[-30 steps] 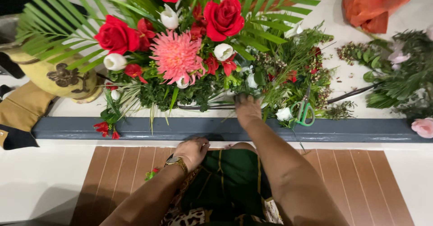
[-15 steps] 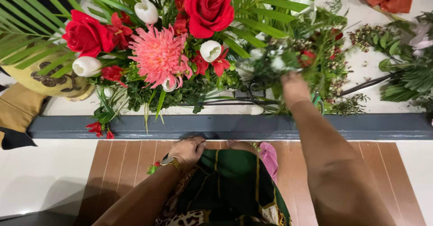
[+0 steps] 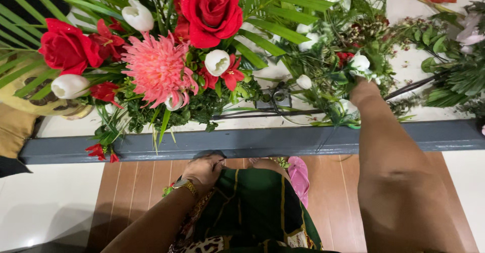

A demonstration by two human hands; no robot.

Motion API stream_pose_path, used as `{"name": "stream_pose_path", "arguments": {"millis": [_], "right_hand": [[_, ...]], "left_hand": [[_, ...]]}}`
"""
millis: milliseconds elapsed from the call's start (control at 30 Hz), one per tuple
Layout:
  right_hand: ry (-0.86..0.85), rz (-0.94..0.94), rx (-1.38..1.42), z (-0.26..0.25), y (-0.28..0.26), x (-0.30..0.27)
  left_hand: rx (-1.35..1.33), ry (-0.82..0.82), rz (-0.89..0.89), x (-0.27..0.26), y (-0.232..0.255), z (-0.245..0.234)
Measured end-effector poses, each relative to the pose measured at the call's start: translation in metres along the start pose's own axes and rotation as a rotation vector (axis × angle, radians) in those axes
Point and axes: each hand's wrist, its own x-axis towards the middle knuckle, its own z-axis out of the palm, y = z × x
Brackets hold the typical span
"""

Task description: The person arranges a floral display on a low table, placing red roses, white tulips, and greenery into a foam base. They use shears to trim stems and adjust the placement of flowers and leaves to build a balanced arrangement.

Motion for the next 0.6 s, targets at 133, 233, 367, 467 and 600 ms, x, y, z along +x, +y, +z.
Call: {"name": "stream_pose_path", "arguments": {"millis": [133, 233, 367, 467, 600], "right_hand": [[0.053, -0.448, -0.741, 0.002, 0.033, 0.006], [0.037, -0.015, 1.352, -0.007, 0.035, -0.024], [0.429, -0.031, 1.294, -0.029, 0.006, -0.072], [0.786, -0.206, 1.000, -0.030, -0.017, -0.110], [0.945, -0.386, 0.693, -0.017, -0.059, -0.154]], "left_hand": [[0.010, -0.023, 0.003, 0.003, 0.000, 0.001], [0.019, -0.054, -0.020, 0.003, 0.004, -0.001], [0.057, -0.116, -0.078, 0.004, 0.011, -0.009], [0.135, -0.170, -0.103, 0.005, 0.013, -0.008], [0.105, -0.100, -0.073, 0.007, 0.006, 0.003]]}}
